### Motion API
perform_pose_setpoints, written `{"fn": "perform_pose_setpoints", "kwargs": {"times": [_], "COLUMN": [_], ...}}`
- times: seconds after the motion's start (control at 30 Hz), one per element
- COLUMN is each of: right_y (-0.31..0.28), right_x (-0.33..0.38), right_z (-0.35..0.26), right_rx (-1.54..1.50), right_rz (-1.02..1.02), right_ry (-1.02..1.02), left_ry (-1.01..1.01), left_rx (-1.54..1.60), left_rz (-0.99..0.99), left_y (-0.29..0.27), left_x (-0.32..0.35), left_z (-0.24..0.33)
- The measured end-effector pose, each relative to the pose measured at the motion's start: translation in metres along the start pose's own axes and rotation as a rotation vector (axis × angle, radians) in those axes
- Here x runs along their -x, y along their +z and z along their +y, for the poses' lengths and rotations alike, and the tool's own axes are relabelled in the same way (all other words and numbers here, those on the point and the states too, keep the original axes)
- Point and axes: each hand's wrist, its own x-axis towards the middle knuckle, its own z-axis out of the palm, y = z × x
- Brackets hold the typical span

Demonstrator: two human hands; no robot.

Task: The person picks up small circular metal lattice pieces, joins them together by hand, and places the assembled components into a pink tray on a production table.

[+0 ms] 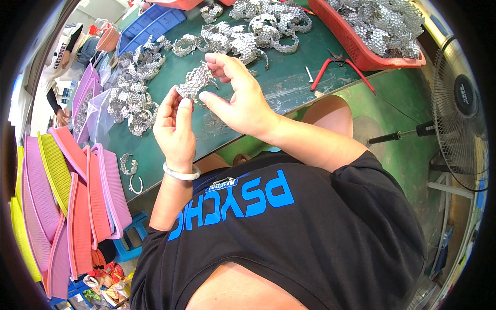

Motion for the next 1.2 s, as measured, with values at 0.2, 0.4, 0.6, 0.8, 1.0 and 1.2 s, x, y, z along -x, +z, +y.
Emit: {"fn": "perform_pose_setpoints", "kwargs": {"times": [0.2,0.4,0.6,0.8,1.0,1.2], "right_y": [-0.001,-0.001,-0.001,-0.001,-0.001,0.000], "right_x": [0.002,0.003,0.004,0.005,0.006,0.006], "right_z": [-0.005,-0.006,-0.008,-0.010,-0.011,-0.009], "right_rx": [0.025,0.019,-0.007,-0.034,-0.041,-0.075], "right_rz": [-0.017,-0.027,-0.037,-0.037,-0.045,-0.048], "right_ry": [-0.019,-0.033,-0.015,-0.014,-0.011,0.015], "left_ry": [-0.044,-0.065,-0.025,-0.022,-0.015,0.012], "left_rx": [0.057,0.086,0.065,0.039,0.016,-0.071], "left_rz": [-0.005,-0.001,0.005,0.011,0.028,0.038], "left_y": [0.000,0.001,-0.001,-0.001,-0.001,-0.001], "left_x": [-0.002,-0.003,-0.003,-0.003,-0.003,-0.003], "left_z": [0.000,0.001,0.001,0.001,0.001,0.002]}}
